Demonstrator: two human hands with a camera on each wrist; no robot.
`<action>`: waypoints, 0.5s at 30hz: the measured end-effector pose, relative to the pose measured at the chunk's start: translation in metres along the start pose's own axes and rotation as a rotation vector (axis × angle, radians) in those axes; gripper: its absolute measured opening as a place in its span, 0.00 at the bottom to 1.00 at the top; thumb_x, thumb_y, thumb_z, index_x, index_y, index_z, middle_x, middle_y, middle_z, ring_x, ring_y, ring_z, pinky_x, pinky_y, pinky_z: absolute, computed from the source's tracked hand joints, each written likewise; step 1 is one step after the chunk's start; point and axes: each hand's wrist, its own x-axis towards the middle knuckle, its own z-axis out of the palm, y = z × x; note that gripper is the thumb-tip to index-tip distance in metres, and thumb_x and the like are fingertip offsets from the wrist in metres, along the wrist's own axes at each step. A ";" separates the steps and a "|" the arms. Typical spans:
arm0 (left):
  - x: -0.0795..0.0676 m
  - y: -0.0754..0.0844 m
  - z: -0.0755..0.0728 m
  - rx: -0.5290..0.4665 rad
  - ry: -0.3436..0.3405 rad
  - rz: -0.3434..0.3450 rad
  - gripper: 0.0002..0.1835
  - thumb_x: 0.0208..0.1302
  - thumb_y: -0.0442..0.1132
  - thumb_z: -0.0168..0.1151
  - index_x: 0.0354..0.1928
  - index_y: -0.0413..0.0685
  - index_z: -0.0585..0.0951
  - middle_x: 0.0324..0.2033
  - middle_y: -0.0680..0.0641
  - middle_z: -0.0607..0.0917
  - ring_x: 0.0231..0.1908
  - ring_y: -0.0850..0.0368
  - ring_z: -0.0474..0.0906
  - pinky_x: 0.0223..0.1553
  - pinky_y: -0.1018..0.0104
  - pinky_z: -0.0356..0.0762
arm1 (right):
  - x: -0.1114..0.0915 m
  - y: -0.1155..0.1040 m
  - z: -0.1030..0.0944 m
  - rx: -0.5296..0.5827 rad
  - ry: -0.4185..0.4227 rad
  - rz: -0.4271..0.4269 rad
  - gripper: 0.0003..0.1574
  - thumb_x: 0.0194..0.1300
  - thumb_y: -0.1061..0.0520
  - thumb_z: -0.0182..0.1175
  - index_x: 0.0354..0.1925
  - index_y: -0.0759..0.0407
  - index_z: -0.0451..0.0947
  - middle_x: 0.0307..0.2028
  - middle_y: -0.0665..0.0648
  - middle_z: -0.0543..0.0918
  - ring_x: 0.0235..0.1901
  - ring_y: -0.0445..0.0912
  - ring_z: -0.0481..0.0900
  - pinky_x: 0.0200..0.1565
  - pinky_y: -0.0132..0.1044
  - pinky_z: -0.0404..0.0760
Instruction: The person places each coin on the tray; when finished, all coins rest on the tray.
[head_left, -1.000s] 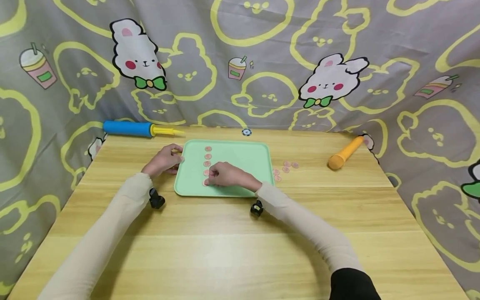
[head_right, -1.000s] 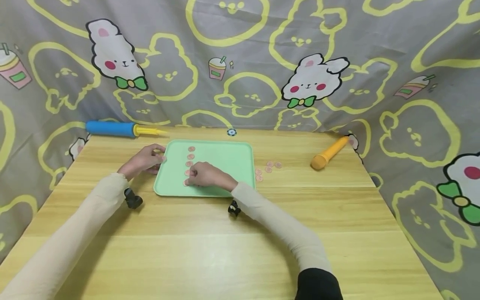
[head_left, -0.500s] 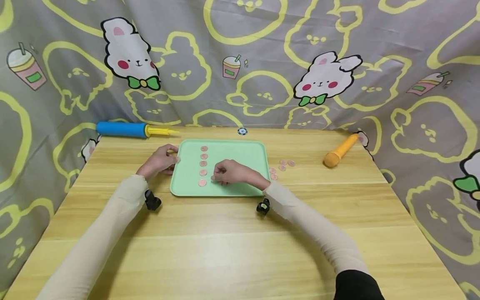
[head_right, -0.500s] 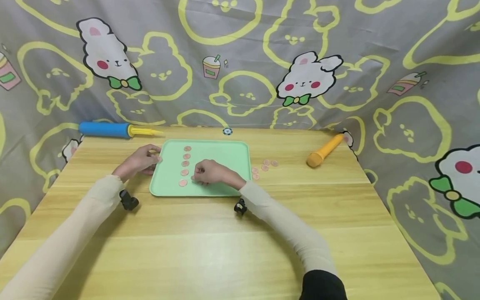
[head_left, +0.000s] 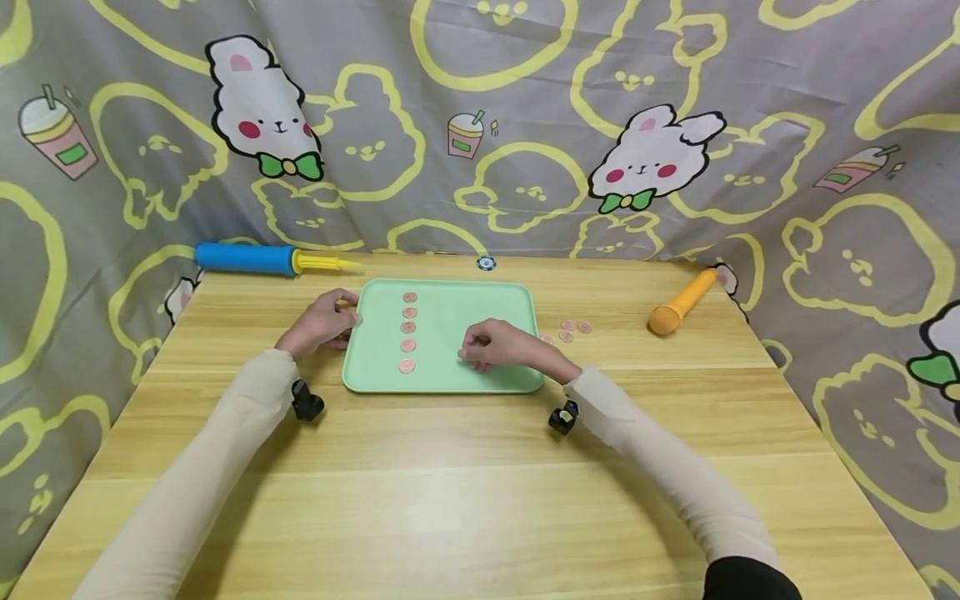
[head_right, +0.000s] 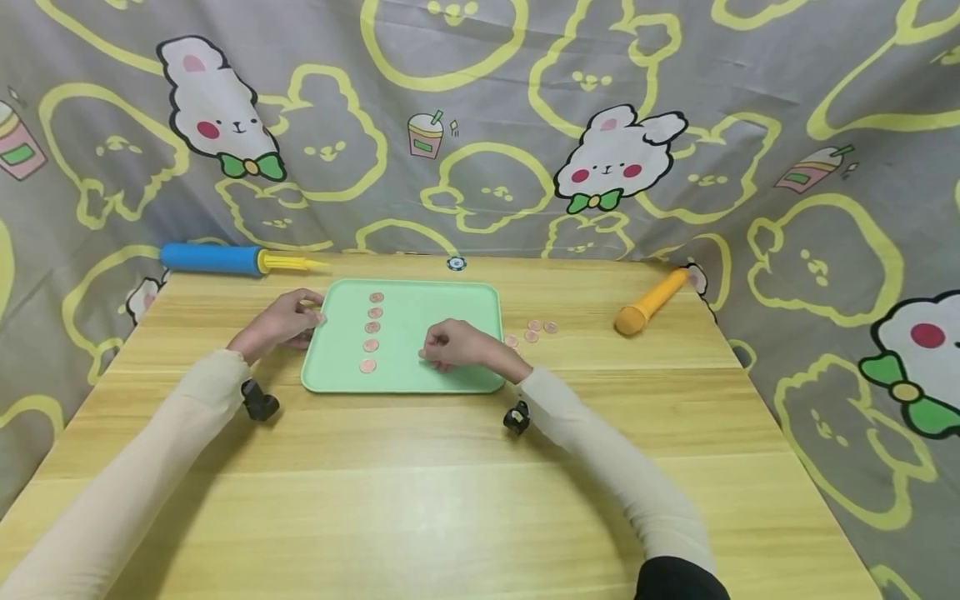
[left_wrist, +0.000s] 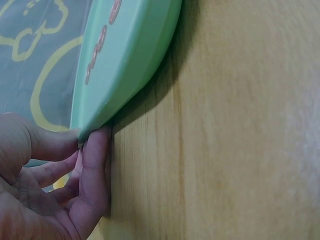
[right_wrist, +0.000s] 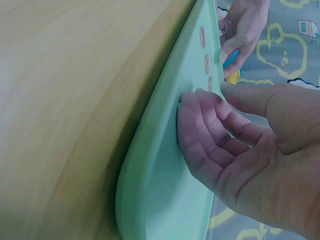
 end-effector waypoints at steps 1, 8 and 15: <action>0.000 0.000 0.000 0.000 0.000 -0.001 0.28 0.81 0.38 0.50 0.77 0.35 0.60 0.51 0.36 0.72 0.43 0.50 0.79 0.41 0.63 0.85 | -0.001 0.002 -0.001 0.006 0.001 0.004 0.12 0.78 0.60 0.60 0.39 0.68 0.80 0.31 0.62 0.85 0.30 0.47 0.86 0.39 0.38 0.88; 0.000 0.000 0.000 -0.001 -0.001 -0.006 0.29 0.81 0.38 0.50 0.77 0.35 0.59 0.51 0.36 0.72 0.43 0.50 0.79 0.41 0.63 0.85 | -0.010 0.014 -0.017 0.050 0.015 0.003 0.11 0.78 0.61 0.59 0.41 0.70 0.80 0.32 0.62 0.85 0.32 0.48 0.85 0.39 0.40 0.88; 0.000 0.000 -0.001 -0.004 -0.001 -0.003 0.29 0.81 0.38 0.50 0.77 0.35 0.59 0.50 0.36 0.72 0.42 0.51 0.78 0.41 0.63 0.85 | -0.020 0.021 -0.042 0.055 0.092 0.007 0.07 0.78 0.64 0.58 0.45 0.69 0.80 0.35 0.63 0.84 0.36 0.55 0.86 0.42 0.47 0.88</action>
